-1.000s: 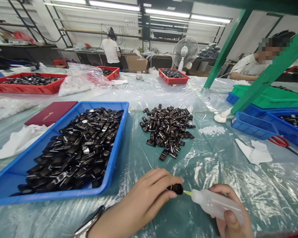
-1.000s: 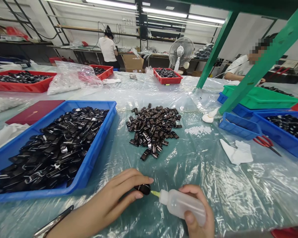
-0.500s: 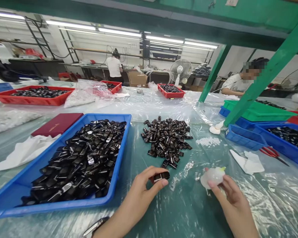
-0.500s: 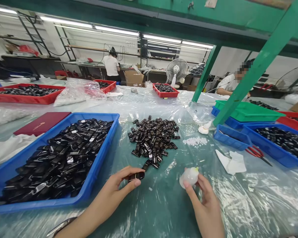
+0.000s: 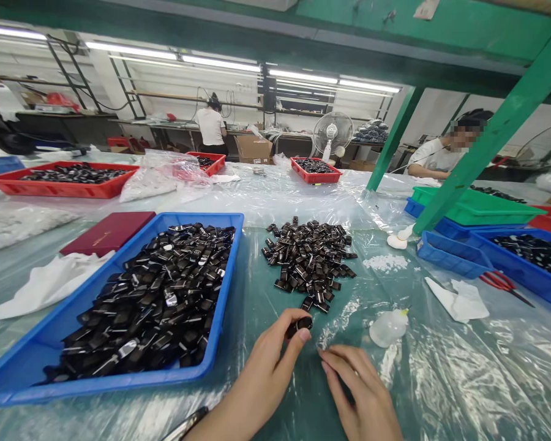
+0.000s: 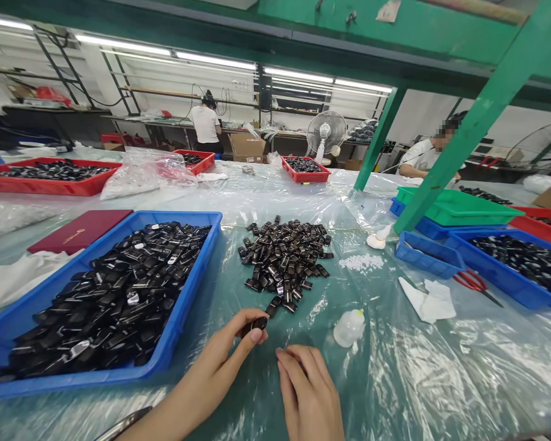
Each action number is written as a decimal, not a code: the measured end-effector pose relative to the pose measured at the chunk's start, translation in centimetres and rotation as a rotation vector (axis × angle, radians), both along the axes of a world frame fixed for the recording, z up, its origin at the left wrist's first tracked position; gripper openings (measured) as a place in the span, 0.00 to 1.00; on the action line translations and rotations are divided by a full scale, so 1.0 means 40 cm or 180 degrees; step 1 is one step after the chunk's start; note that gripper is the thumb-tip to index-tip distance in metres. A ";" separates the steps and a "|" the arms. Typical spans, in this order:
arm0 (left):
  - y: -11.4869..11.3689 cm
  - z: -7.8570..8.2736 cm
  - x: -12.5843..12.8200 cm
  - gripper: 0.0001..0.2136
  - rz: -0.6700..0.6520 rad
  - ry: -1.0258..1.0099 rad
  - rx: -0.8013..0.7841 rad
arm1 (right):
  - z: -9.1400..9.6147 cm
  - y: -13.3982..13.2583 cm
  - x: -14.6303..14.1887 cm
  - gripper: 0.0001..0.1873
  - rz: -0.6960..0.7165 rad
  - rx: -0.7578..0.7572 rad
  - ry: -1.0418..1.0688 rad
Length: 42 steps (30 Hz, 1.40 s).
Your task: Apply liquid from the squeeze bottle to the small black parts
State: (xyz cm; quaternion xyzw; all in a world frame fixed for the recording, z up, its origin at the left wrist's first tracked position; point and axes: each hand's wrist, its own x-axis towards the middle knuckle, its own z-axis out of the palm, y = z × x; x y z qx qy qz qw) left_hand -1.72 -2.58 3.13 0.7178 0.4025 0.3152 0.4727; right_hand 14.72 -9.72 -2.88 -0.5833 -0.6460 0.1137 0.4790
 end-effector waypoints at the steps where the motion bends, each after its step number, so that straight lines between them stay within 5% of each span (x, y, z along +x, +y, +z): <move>1: 0.002 0.001 0.000 0.11 -0.0031 -0.0016 0.0021 | 0.002 0.014 -0.006 0.12 0.0009 -0.0125 0.0006; 9: 0.001 0.008 -0.008 0.11 -0.0156 -0.0031 0.0087 | 0.031 0.061 0.021 0.10 -0.0046 -0.0752 0.0631; 18: -0.017 0.021 -0.011 0.10 -0.0624 0.0125 0.0706 | 0.088 0.032 0.024 0.18 0.0047 -0.1159 0.2475; 25: -0.015 0.021 -0.008 0.11 -0.0918 0.0041 0.0784 | 0.153 0.013 -0.009 0.15 0.0448 -0.1407 0.3719; 34: -0.017 0.030 -0.008 0.13 -0.1024 0.0075 0.0569 | 0.112 0.017 0.017 0.11 0.1132 -0.1574 0.4083; 42: -0.019 0.024 -0.004 0.14 -0.1033 0.0292 0.0873 | 0.107 0.016 0.017 0.10 0.1535 -0.1680 0.4527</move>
